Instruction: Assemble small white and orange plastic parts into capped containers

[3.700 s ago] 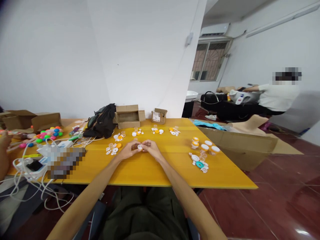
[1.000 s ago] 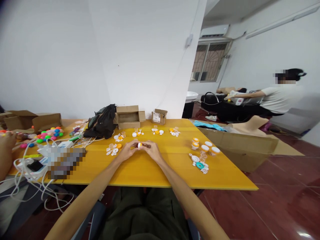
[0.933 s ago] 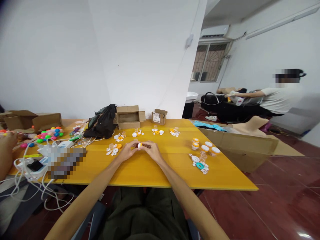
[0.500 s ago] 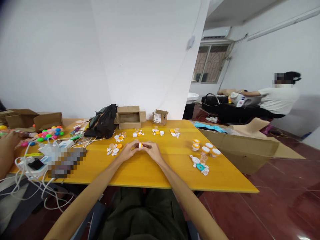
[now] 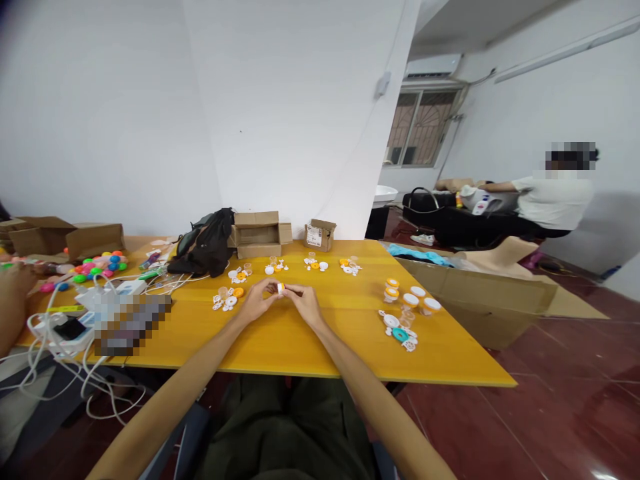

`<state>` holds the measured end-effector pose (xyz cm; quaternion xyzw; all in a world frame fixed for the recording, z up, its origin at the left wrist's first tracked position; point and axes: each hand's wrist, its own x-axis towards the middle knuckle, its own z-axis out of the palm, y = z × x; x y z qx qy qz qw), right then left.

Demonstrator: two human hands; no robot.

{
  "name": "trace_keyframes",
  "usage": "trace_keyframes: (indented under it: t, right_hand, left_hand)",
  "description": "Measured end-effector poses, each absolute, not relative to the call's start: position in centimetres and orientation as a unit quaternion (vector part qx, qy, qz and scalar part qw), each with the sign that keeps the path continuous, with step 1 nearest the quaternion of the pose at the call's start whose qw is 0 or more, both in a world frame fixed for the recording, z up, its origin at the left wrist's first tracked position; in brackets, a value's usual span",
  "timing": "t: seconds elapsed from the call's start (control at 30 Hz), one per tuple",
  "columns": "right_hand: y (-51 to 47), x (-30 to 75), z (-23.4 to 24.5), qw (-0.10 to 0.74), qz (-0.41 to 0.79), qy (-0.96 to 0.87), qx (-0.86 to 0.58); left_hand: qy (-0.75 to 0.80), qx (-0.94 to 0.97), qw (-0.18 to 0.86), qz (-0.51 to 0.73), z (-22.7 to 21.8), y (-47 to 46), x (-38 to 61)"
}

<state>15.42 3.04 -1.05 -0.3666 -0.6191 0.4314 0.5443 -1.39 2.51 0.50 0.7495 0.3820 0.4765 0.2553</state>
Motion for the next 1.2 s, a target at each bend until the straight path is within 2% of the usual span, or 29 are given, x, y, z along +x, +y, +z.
trace_keyframes:
  t: [0.27, 0.5, 0.73, 1.2]
  right_hand:
    - [2.98, 15.34, -1.09, 0.517, 0.478, -0.617, -0.352]
    - [2.99, 15.27, -1.66, 0.532, 0.559, -0.543, -0.331]
    - [2.83, 15.66, -1.25, 0.515, 0.609, -0.506, -0.328]
    - [2.92, 15.49, -1.28, 0.486, 0.586, -0.538, -0.362]
  left_hand:
    - [0.35, 0.783, 0.169, 0.486, 0.03, 2.65, -1.43]
    - [0.332, 0.801, 0.126, 0.482, -0.18, 2.54, -1.18]
    - [0.328, 0.8, 0.139, 0.483, -0.3, 2.63, -0.97]
    - [0.309, 0.798, 0.189, 0.482, -0.31, 2.87, -1.23]
